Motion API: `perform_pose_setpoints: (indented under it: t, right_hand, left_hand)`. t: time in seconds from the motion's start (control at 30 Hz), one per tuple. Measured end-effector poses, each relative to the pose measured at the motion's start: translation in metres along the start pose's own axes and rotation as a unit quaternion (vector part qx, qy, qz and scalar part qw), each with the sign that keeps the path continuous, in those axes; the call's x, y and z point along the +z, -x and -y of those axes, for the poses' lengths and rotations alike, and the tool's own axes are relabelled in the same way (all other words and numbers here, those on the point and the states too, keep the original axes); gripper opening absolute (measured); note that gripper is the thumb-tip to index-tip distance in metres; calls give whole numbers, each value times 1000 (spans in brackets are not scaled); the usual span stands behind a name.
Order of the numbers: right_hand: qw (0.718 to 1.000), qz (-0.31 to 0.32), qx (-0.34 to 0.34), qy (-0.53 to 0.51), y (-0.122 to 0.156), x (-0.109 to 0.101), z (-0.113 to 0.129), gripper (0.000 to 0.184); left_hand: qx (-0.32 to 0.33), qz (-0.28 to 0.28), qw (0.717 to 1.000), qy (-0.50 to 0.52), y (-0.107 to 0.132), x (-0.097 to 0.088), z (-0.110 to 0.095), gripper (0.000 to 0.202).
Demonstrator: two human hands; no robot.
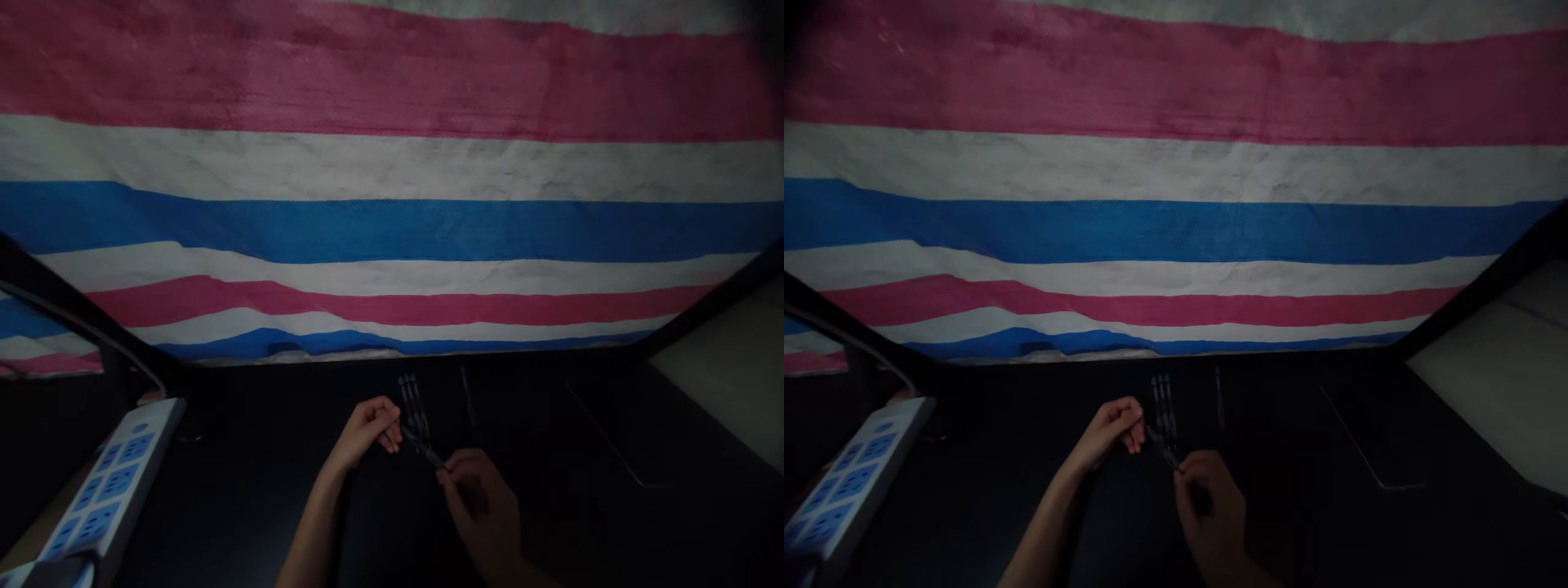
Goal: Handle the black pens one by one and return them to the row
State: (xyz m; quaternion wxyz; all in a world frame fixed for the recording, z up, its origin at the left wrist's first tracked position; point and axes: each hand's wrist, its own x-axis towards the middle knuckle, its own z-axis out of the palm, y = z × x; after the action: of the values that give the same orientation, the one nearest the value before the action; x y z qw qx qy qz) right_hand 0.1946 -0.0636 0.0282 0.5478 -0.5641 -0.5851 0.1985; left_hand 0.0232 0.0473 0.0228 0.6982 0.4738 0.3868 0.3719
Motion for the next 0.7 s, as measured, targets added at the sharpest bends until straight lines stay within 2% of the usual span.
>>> perform_pose_setpoints:
  t: [0.2,0.33,0.4,0.5,0.6,0.7]
  right_hand:
    - [991,-27,120,-59,3,-2,4,23]
    - [983,-54,138,-110,4,-3,1,24]
    - [979,-49,144,-134,5,-1,0,23]
    - [968,29,165,-187,6,3,0,21]
    - [936,124,212,-254,4,7,3,22]
    - [899,174,267,-300,3,10,2,29]
  left_hand:
    - [14,-2,999,30,3,-3,-4,32]
    - [25,-9,999,44,4,-8,-6,36]
    - [21,5,999,48,4,-8,-5,40]
    - [12,23,998,56,4,-8,-3,40]
    - [6,33,998,47,4,-7,-2,38]
    - [-7,45,998,34,5,-8,-3,38]
